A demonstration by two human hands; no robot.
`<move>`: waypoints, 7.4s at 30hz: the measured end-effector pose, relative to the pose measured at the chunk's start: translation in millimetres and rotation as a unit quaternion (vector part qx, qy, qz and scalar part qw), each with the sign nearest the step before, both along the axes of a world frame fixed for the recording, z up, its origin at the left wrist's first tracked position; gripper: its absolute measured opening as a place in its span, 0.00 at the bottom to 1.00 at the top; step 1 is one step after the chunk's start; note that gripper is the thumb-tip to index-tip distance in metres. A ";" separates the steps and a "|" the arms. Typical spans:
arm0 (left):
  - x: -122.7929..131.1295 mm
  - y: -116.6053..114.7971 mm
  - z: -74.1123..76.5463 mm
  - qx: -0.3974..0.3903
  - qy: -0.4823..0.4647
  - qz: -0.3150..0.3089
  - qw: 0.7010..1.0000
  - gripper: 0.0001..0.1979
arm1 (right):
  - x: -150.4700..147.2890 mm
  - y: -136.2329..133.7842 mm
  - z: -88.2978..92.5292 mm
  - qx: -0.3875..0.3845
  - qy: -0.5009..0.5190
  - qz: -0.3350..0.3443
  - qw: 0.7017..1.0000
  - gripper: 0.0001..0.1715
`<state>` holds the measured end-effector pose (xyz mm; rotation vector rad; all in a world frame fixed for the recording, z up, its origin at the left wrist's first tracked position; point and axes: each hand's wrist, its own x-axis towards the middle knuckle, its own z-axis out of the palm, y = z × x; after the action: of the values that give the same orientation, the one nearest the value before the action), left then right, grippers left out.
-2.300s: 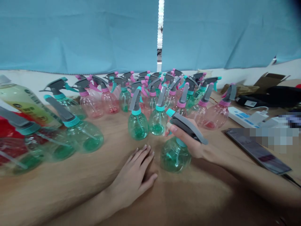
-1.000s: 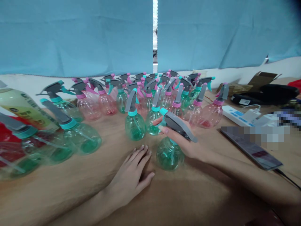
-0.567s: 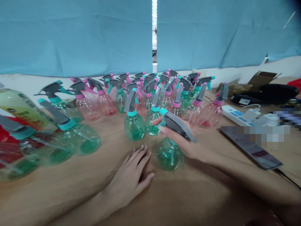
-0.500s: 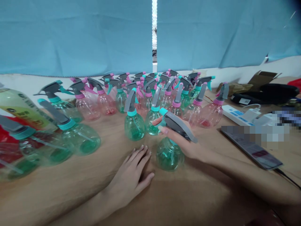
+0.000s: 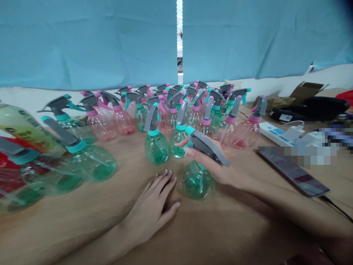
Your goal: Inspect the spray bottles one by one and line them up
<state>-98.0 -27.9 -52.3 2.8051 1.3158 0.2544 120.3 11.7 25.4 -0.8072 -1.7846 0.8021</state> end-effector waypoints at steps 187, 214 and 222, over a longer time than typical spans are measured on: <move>31.7 17.6 -6.2 0.031 -0.012 0.007 0.999 0.29 | 11.0 14.7 -10.8 0.020 -0.026 -0.015 0.999 0.18; 33.3 16.1 -5.6 0.035 -0.010 0.014 0.999 0.24 | 6.2 32.4 -23.4 -0.027 0.073 0.023 0.997 0.09; 33.5 14.3 -4.6 0.029 -0.012 0.013 0.999 0.24 | 6.9 31.8 -25.5 -0.056 0.076 0.023 0.995 0.12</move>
<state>-64.5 -13.6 -56.8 2.8253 1.3624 0.3316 127.1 43.5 -0.1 -0.7588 -1.6391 0.9744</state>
